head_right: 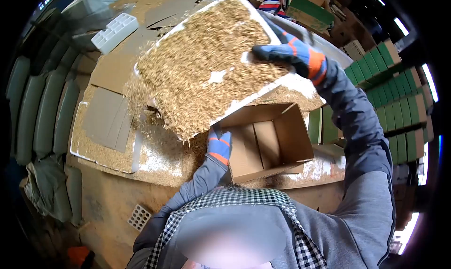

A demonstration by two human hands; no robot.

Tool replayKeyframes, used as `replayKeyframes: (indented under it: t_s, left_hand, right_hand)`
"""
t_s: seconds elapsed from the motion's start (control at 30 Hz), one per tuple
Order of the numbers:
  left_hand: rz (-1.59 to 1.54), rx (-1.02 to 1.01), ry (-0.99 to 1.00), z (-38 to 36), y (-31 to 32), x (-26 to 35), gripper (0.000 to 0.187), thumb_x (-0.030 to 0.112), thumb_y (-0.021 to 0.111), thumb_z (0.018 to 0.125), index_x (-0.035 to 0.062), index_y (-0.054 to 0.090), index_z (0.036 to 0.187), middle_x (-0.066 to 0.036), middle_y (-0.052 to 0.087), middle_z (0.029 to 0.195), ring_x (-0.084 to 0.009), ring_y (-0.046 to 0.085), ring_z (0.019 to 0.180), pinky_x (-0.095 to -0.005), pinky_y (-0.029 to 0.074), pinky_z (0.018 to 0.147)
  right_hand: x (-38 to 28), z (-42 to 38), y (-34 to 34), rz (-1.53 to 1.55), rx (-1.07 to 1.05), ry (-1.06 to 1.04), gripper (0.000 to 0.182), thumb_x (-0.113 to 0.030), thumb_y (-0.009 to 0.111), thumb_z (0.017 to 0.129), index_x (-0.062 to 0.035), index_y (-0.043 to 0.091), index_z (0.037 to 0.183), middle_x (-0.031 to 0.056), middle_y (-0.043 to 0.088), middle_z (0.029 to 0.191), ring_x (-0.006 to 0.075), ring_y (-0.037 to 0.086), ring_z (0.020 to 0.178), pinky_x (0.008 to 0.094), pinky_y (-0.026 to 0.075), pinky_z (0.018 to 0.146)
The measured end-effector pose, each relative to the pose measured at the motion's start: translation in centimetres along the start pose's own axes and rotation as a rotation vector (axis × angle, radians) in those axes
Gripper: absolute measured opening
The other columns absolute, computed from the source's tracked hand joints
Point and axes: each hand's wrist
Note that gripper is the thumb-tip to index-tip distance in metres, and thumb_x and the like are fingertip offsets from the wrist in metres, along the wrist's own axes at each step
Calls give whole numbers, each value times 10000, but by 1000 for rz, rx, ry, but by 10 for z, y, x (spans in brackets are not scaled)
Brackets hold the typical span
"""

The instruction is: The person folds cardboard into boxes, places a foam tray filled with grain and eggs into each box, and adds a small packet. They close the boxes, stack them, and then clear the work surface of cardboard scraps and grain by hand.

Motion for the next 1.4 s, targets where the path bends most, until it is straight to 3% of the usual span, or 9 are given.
replayKeyframes:
  t_s: [0.37,0.6,0.7,0.77,0.9,1.03,1.13,1.23,1.4]
  left_hand:
    - [-662,0,1,15,-1,88,450,29,502,908,34,383,1342,-21,552,1101,-58,537,806,-200,460,664]
    - [112,-36,105,-3,-24,74,520,33,443,914,49,274,1406,-94,423,1340,-149,441,1149,-234,360,939]
    - [160,-14,68,-6,-19,85,526,40,440,911,40,261,1406,-126,409,1356,-176,432,1181,-256,346,964]
    - [221,0,113,-12,-17,88,532,55,446,910,39,255,1407,-148,414,1353,-195,435,1187,-271,345,972]
    - [253,22,39,-13,-14,98,539,87,482,906,44,275,1402,-145,451,1316,-186,469,1127,-275,380,933]
    - [13,70,138,-9,-10,89,453,102,542,902,47,402,1329,-47,536,1112,-109,503,870,-247,443,736]
    - [-198,74,-36,-11,-4,119,406,81,523,910,40,425,1302,-26,539,1049,-88,517,868,-213,444,729]
    - [-353,-4,-95,-7,4,149,387,93,501,923,92,423,1302,11,520,880,-42,468,714,-193,407,577]
    - [37,-23,-97,-1,-11,134,472,110,502,919,143,359,1368,54,462,719,-30,393,546,-185,323,446]
  right_hand:
    - [-39,-165,97,636,525,817,860,-123,673,797,-41,110,1442,119,561,1172,101,566,910,230,455,751]
    - [44,-144,164,-680,-660,844,401,-398,619,773,-40,642,952,155,656,965,320,620,929,375,470,831]
    - [78,-104,95,499,740,675,361,-195,673,783,-22,607,1092,91,663,874,193,607,787,288,482,723]
    - [181,-110,72,460,1035,717,476,-138,698,765,1,525,1187,86,647,916,171,596,805,277,479,735]
    - [328,-141,103,1110,935,941,647,-71,728,738,32,421,1297,88,624,1036,185,579,944,297,469,817]
    - [175,-109,54,422,1137,273,490,18,615,798,-10,474,1267,76,589,1071,150,567,905,256,464,793]
    - [4,-115,46,-576,620,145,524,-5,627,675,-74,559,1190,104,540,823,235,554,620,304,483,590]
    - [-20,-116,136,-409,-276,57,505,-166,565,772,-100,446,1258,131,534,886,305,573,760,392,470,616]
    - [62,-120,202,140,-443,-274,480,-249,486,902,-84,387,1342,182,511,1213,326,555,1028,389,468,824]
Point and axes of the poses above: each hand's wrist, its own z-axis towards the middle knuckle, its own y-axis out of the palm, x = y × z
